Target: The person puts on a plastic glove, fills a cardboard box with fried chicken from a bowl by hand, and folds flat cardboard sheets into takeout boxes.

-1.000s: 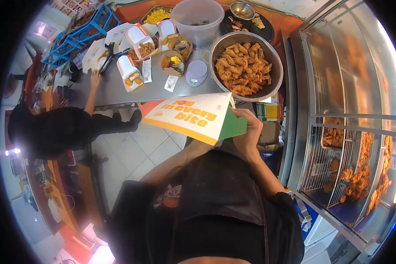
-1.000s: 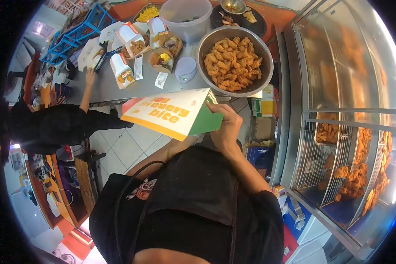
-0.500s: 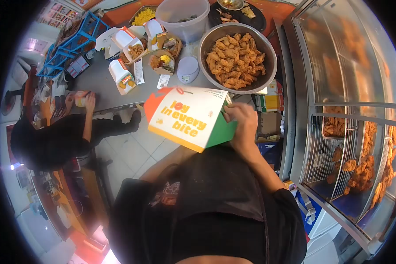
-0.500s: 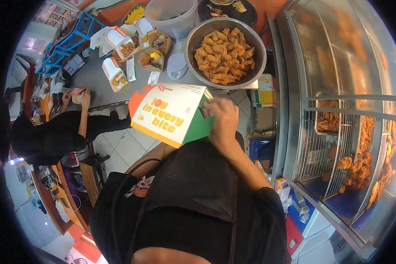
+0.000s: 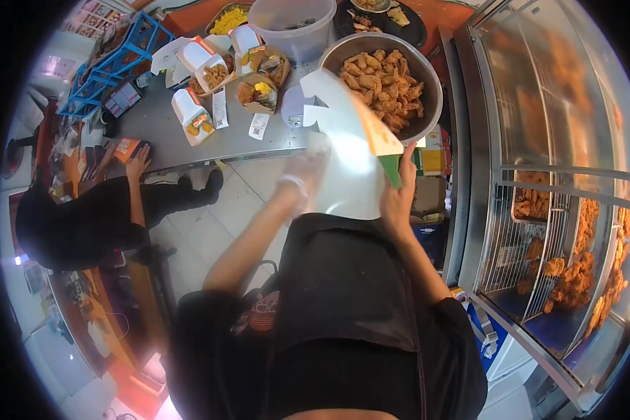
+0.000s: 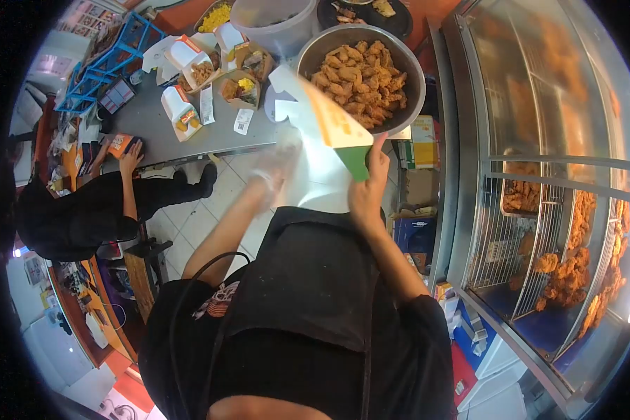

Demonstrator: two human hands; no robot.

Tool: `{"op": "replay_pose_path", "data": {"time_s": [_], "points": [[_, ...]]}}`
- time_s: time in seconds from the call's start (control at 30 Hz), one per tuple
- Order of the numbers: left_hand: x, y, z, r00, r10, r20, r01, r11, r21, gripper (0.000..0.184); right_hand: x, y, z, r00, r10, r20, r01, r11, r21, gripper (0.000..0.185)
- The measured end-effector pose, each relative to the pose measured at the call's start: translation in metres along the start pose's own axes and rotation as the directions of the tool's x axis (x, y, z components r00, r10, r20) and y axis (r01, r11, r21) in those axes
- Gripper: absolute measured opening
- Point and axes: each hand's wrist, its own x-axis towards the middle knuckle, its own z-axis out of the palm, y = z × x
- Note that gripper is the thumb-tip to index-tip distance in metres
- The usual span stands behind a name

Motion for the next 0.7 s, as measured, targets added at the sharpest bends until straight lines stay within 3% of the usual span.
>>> {"op": "replay_pose_path", "data": {"time_s": [0.03,0.07,0.1,0.13,0.17,0.2,0.23,0.27,0.3,0.33,0.4,0.43,0.47,0.5,0.53,0.57,0.6,0.63,0.67,0.7], "points": [[0.024,-0.028,0.010,1.000,0.005,-0.003,-0.005,1.000,-0.001,0.056,-0.001,-0.005,0.005,0.998,-0.063,0.012,0.063,0.996,-0.055,0.064],[0.051,-0.065,0.019,0.805,0.591,-0.053,-0.487,0.709,0.510,0.051,-0.002,-0.010,0.008,0.992,-0.121,0.032,0.123,0.987,-0.108,0.065],[0.050,-0.064,0.023,0.609,0.788,0.088,-0.600,0.386,0.701,0.049,-0.003,-0.019,0.010,0.992,-0.119,0.035,0.122,0.987,-0.102,0.065],[0.048,-0.063,0.027,0.355,0.909,0.220,-0.559,0.017,0.829,0.046,-0.003,-0.030,0.010,0.990,-0.117,0.078,0.132,0.966,-0.224,0.064],[0.047,-0.061,0.027,0.535,0.838,0.108,-0.656,0.332,0.678,0.044,-0.004,-0.035,0.010,0.987,-0.108,0.118,0.143,0.928,-0.344,0.064],[0.033,-0.038,0.030,0.704,0.708,0.050,-0.649,0.614,0.449,0.042,0.000,-0.034,0.009,0.988,-0.107,0.115,0.141,0.928,-0.344,0.064],[0.018,-0.015,0.034,0.842,0.536,0.053,-0.537,0.826,0.171,0.039,0.010,-0.029,0.005,0.989,-0.107,0.099,0.131,0.954,-0.271,0.062],[0.007,0.002,0.037,0.931,0.343,0.121,-0.331,0.937,-0.114,0.037,0.021,-0.023,-0.001,0.991,-0.104,0.085,0.119,0.973,-0.198,0.061],[0.002,0.008,0.038,0.957,0.156,0.244,-0.059,0.930,-0.363,0.035,0.036,-0.011,-0.009,0.976,-0.174,0.127,0.189,0.975,-0.118,0.057],[0.011,0.005,0.038,0.957,0.154,0.247,-0.056,0.930,-0.364,0.035,0.049,-0.005,-0.012,0.987,-0.016,0.158,0.011,0.999,0.031,0.055],[0.027,-0.003,0.034,0.954,0.073,0.292,-0.076,0.997,0.001,0.033,0.065,-0.010,-0.020,0.979,0.113,0.171,-0.146,0.971,0.190,0.052],[0.025,-0.005,0.037,0.938,0.237,0.255,-0.179,0.956,-0.231,0.031,0.069,-0.019,-0.027,0.934,0.263,0.243,-0.302,0.943,0.138,0.049],[0.026,-0.002,0.038,0.936,0.242,0.255,-0.184,0.955,-0.232,0.031,0.058,-0.025,-0.016,0.995,0.009,-0.101,-0.018,0.996,-0.085,0.050],[0.024,0.005,0.038,0.975,0.137,0.177,-0.100,0.974,-0.203,0.029,0.040,-0.032,-0.004,0.877,-0.322,-0.356,0.180,0.908,-0.378,0.051],[0.022,0.012,0.037,0.995,0.028,0.093,-0.010,0.983,-0.183,0.028,0.019,-0.034,-0.008,0.886,-0.444,-0.136,0.353,0.834,-0.424,0.054],[0.020,0.019,0.039,0.995,0.032,0.089,-0.014,0.982,-0.191,0.028,-0.002,-0.037,-0.012,0.836,-0.540,0.098,0.525,0.736,-0.426,0.057],[0.018,0.023,0.042,0.992,-0.033,0.123,0.080,0.912,-0.402,0.027,-0.014,-0.049,-0.013,0.762,-0.496,0.416,0.642,0.661,-0.389,0.058],[0.014,0.019,0.043,0.979,-0.104,0.173,0.187,0.794,-0.579,0.026,-0.025,-0.041,-0.006,0.680,-0.493,0.543,0.702,0.653,-0.285,0.045],[0.020,0.016,0.046,0.979,-0.102,0.176,0.187,0.794,-0.578,0.026,-0.023,-0.029,-0.002,0.680,-0.493,0.542,0.702,0.651,-0.288,0.045],[0.028,0.007,0.050,0.988,-0.048,0.146,0.136,0.711,-0.690,0.023,-0.017,-0.018,-0.001,0.657,-0.531,0.535,0.737,0.599,-0.312,0.038]]}}
